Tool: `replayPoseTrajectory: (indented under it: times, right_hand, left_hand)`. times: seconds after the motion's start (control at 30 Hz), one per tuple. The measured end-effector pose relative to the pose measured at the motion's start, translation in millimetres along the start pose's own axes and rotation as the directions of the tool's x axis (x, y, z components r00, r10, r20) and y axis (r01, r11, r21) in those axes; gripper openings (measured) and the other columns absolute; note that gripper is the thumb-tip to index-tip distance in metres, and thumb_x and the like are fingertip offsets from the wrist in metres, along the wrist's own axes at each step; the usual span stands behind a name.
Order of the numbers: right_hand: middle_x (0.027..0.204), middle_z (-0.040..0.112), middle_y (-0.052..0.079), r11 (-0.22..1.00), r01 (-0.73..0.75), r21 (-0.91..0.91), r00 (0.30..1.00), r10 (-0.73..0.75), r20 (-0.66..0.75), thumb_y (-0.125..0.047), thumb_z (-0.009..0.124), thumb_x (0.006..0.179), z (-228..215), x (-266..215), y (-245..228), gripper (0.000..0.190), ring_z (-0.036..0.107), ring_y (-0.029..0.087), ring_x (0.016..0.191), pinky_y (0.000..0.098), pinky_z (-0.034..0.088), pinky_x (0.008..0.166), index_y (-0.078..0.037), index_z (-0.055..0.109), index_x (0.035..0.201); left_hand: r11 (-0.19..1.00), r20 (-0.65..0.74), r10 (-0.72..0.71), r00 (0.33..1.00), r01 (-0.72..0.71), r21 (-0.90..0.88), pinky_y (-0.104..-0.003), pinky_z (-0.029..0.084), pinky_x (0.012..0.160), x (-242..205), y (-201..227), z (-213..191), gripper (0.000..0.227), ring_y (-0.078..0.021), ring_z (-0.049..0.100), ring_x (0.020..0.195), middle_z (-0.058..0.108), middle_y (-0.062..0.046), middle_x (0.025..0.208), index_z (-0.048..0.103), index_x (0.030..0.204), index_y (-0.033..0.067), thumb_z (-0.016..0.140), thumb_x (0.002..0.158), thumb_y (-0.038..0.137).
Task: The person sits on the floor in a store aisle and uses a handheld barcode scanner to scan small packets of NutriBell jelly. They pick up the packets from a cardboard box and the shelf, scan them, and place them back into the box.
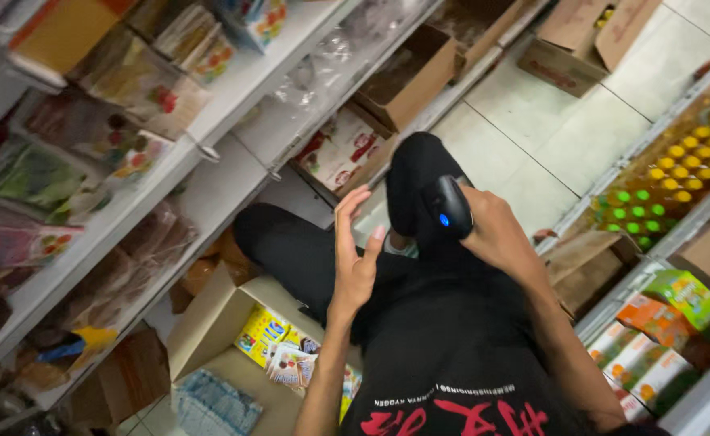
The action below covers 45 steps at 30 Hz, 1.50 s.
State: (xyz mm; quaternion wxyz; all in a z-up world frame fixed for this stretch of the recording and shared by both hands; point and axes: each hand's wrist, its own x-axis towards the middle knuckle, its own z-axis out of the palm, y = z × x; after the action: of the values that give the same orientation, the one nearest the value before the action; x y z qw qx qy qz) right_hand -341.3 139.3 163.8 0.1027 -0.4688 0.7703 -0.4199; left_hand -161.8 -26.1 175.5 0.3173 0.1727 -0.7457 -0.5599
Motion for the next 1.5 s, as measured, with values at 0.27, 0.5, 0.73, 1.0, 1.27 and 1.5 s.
replayPoseTrajectory:
  times: [0.27,0.5,0.73,1.0,1.27,1.5]
  right_hand:
    - [0.089,0.057,0.000,0.684,-0.246,0.687,0.934,0.357,-0.021,-0.017,0.082,0.094,10.2,6.9,-0.5,0.027,0.056,0.012,0.083,0.0295,0.049,0.074,-0.002,0.060,0.100]
    - [0.067,0.054,0.000,0.365,-0.486,0.794,0.859,0.365,0.359,-0.021,0.076,0.095,-16.5,5.0,10.4,0.020,0.050,0.009,0.054,0.0263,0.040,0.048,-0.007,0.061,0.095]
    - [0.061,0.048,-0.003,0.417,-0.653,0.632,0.756,0.305,0.579,-0.014,0.073,0.094,-16.8,-18.6,-0.3,0.019,0.043,0.007,0.049,0.0263,0.035,0.043,-0.005,0.057,0.100]
    - [0.064,0.049,-0.002,0.217,-0.678,0.703,0.733,0.276,0.622,-0.012,0.071,0.095,-6.2,-23.5,11.8,0.017,0.045,0.007,0.051,0.0267,0.037,0.047,-0.007,0.054,0.095]
    - [0.073,0.058,0.000,0.465,-0.534,0.706,0.839,0.397,0.373,-0.013,0.076,0.092,-8.6,-16.6,15.5,0.019,0.054,0.009,0.060,0.0273,0.043,0.054,-0.005,0.061,0.102]
    - [0.101,0.060,-0.005,0.664,-0.403,0.629,0.895,0.429,0.121,-0.009,0.086,0.084,7.8,-7.7,14.5,0.038,0.056,0.005,0.092,0.0232,0.051,0.081,-0.008,0.060,0.112]
  left_hand:
    - [0.989,0.324,-0.147,0.934,0.150,0.016,-0.038,0.036,0.122,2.6,-0.2,63.6,0.059,-0.0272,0.045,0.148,0.047,-0.016,0.158,0.040,0.156,0.0064,0.059,0.103,0.027]
    - [0.922,0.071,-0.180,0.981,0.193,-0.335,-0.036,0.030,0.126,10.4,-59.0,77.0,0.075,-0.0210,0.038,0.150,0.024,-0.007,0.170,0.010,0.165,0.0102,0.056,0.107,0.002]
    - [0.953,0.100,-0.214,0.972,0.230,-0.194,-0.039,0.035,0.128,26.7,-47.0,57.8,0.072,-0.0218,0.043,0.149,0.026,-0.011,0.169,0.012,0.166,0.0087,0.056,0.108,0.003]
    - [0.988,0.147,-0.103,0.984,0.084,0.127,-0.039,0.033,0.132,25.7,-42.3,54.5,0.053,-0.0278,0.045,0.156,0.046,-0.014,0.165,0.036,0.161,0.0066,0.053,0.111,0.006]
    - [0.962,0.177,-0.244,0.954,0.261,-0.083,-0.035,0.040,0.123,22.9,-33.0,57.2,0.056,-0.0201,0.049,0.145,0.046,-0.010,0.160,0.036,0.159,0.0077,0.060,0.108,0.007]
    - [0.972,0.383,-0.113,0.917,0.181,-0.147,-0.039,0.026,0.129,28.1,-17.2,39.8,0.060,-0.0248,0.036,0.154,0.039,-0.013,0.164,0.032,0.161,0.0053,0.061,0.109,0.016]
